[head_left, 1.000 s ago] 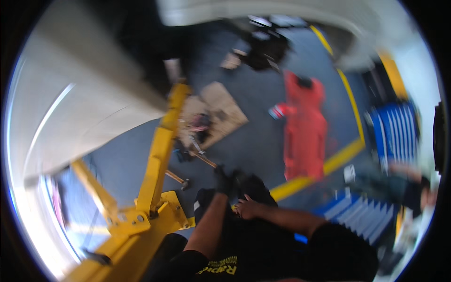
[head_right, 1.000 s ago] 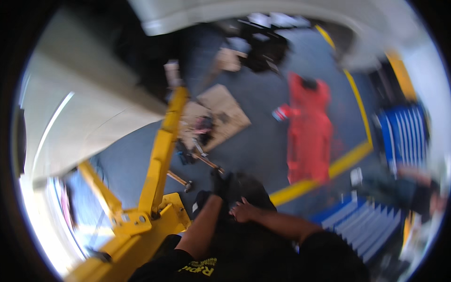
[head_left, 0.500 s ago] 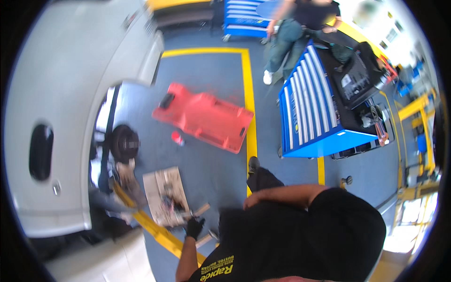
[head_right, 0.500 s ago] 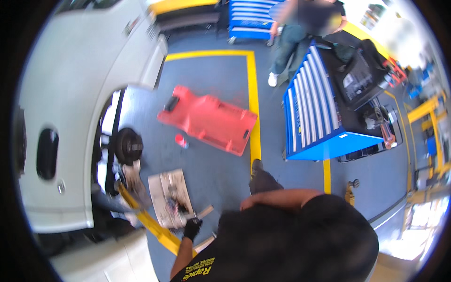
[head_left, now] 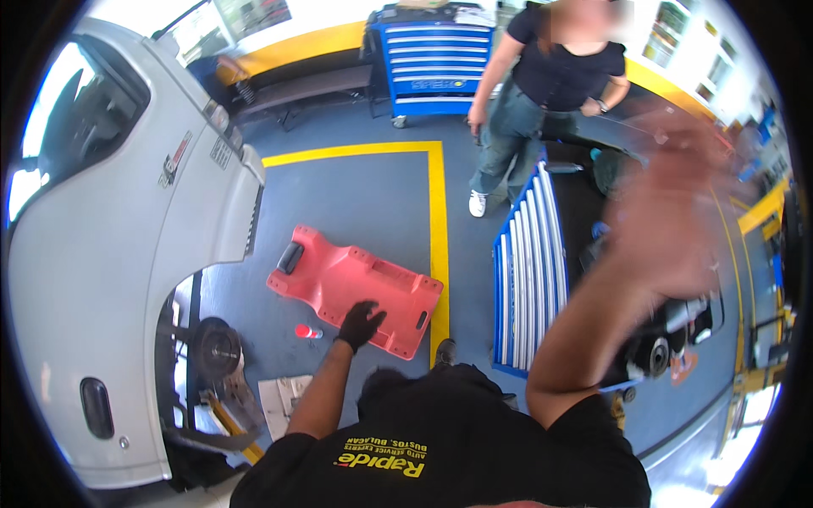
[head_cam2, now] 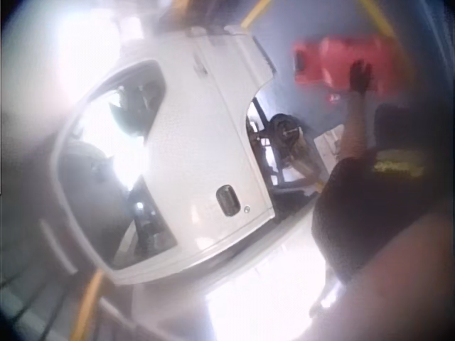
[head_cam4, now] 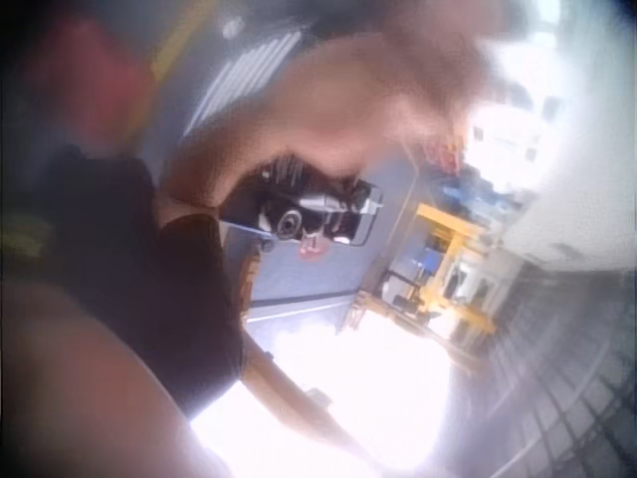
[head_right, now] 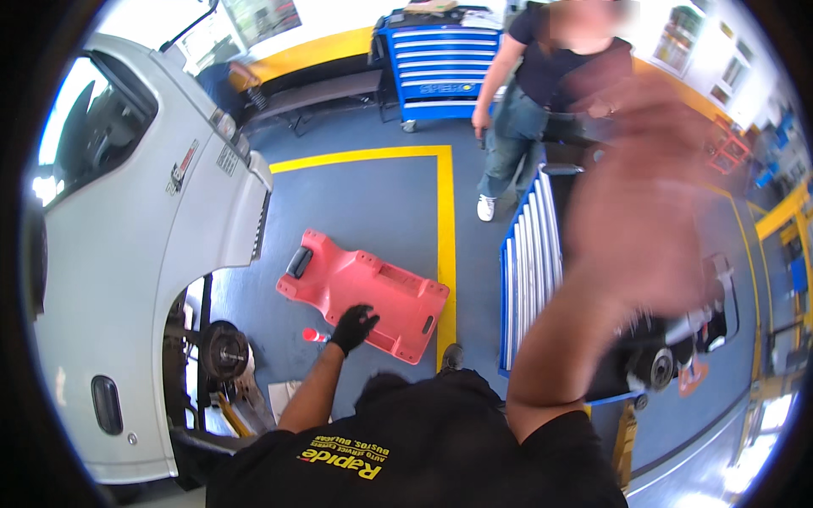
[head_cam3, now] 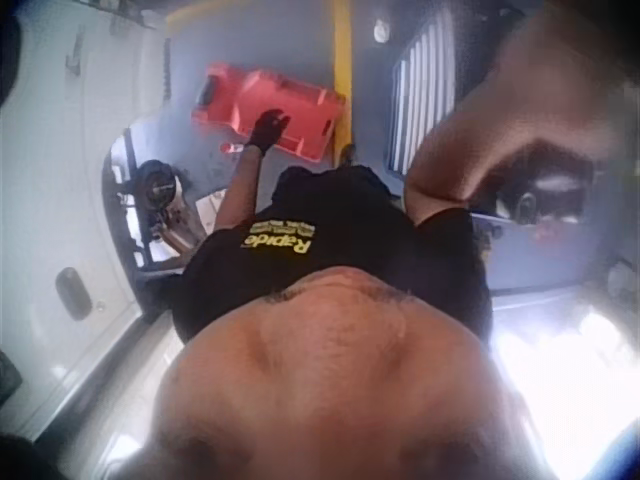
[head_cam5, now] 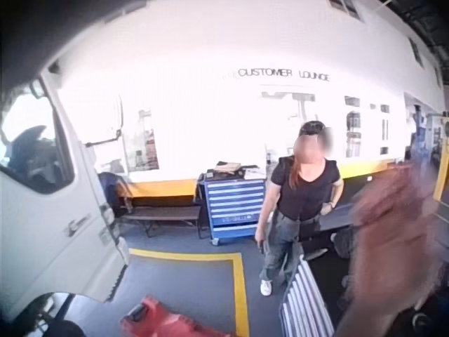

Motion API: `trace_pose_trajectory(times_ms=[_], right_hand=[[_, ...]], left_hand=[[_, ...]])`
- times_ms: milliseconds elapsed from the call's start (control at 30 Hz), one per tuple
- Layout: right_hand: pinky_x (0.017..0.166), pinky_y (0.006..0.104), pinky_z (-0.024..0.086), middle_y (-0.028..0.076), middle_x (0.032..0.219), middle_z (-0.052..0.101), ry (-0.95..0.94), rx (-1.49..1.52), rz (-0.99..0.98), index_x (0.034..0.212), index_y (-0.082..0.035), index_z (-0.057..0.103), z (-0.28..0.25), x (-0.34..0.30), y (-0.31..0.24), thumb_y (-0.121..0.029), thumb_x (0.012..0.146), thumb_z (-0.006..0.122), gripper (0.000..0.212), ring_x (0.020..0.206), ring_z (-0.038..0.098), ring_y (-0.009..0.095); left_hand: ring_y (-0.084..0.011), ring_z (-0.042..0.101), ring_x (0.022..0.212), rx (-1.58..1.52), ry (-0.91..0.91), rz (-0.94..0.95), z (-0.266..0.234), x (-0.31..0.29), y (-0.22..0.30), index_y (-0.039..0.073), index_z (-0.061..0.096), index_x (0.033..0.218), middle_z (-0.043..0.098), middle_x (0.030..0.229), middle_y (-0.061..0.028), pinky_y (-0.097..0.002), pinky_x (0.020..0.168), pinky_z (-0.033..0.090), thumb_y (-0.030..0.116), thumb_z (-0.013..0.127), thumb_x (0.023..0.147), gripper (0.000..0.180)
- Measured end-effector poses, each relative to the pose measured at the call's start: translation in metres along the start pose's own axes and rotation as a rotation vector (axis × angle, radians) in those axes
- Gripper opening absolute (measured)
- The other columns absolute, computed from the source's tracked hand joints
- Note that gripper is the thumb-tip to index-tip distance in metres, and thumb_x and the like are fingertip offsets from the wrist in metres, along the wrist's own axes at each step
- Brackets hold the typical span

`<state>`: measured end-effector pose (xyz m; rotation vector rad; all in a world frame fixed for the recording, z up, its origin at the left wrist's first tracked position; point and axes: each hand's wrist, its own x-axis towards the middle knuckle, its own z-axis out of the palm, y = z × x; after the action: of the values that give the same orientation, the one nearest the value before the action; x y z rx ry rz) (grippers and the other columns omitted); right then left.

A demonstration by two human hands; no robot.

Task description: The person works under a white van raised on a yellow lift, using a ratchet to loosen and tighten bolts on the suspension area. They retrieve a tool from a blue toolbox, apply spray lubricant, and continue fastening components under the vehicle.

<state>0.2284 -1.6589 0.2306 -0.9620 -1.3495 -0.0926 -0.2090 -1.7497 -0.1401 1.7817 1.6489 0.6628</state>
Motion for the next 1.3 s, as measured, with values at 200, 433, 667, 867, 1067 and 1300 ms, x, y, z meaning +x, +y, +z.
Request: trace_pose_trajectory(times_ms=[200,433,667,867,1067,1300], right_hand=[[0.096,0.0388,0.050,0.011,0.119,0.068,0.122,-0.708,-0.326,0.132,-0.004,0.063,-0.043,0.194,0.078,-0.020,0.100,0.060,0.035,0.108,0.064,0.025],[0.091,0.0371,0.050,0.010,0.115,0.067,0.065,-0.997,-0.117,0.129,-0.005,0.063,-0.019,0.202,0.204,-0.021,0.101,0.059,0.032,0.103,0.063,0.023],[0.086,0.0354,0.050,0.009,0.112,0.066,0.196,-1.296,0.011,0.126,-0.006,0.063,-0.010,0.174,0.246,-0.021,0.102,0.059,0.029,0.098,0.062,0.021],[0.082,0.0339,0.050,0.008,0.109,0.065,0.277,-1.767,0.134,0.124,-0.007,0.063,-0.001,0.162,0.209,-0.022,0.102,0.058,0.027,0.094,0.061,0.018],[0.078,0.0324,0.050,0.007,0.106,0.065,0.319,-2.142,0.292,0.121,-0.007,0.064,0.021,0.135,0.130,-0.023,0.103,0.058,0.024,0.089,0.060,0.016],[0.073,0.0307,0.050,0.006,0.102,0.064,0.341,-2.715,0.474,0.118,-0.008,0.064,0.073,0.092,0.054,-0.023,0.104,0.057,0.022,0.085,0.059,0.014]], left_hand=[[-0.0302,0.071,0.092,0.280,0.142,0.139,-0.051,0.093,-0.010,0.007,0.069,0.119,0.068,0.109,-0.0148,-0.0443,0.081,0.058,0.022,0.069,0.093,0.030],[-0.0299,0.064,0.084,0.522,-0.348,-0.309,0.005,0.069,-0.179,0.013,0.069,0.106,0.066,0.091,-0.0104,-0.0438,0.076,0.053,0.018,0.057,0.097,0.016],[-0.0218,0.060,0.076,0.346,-0.493,-0.266,0.016,0.353,-0.186,0.016,0.070,0.105,0.063,0.086,-0.0053,-0.0378,0.068,0.049,0.023,0.059,0.099,0.014],[-0.0149,0.057,0.070,0.567,-0.582,0.361,-0.047,0.741,-0.187,0.019,0.071,0.103,0.061,0.080,-0.0010,-0.0327,0.060,0.046,0.028,0.061,0.099,0.013],[-0.0331,0.063,0.108,0.481,-0.432,0.457,-0.074,1.123,-0.029,0.006,0.066,0.122,0.068,0.111,-0.0151,-0.0457,0.094,0.052,0.007,0.058,0.098,0.026],[-0.0300,0.066,0.110,-0.406,-0.956,0.472,0.148,1.052,0.316,0.003,0.062,0.133,0.067,0.122,-0.0181,-0.0376,0.096,0.055,0.010,0.066,0.100,0.034]])
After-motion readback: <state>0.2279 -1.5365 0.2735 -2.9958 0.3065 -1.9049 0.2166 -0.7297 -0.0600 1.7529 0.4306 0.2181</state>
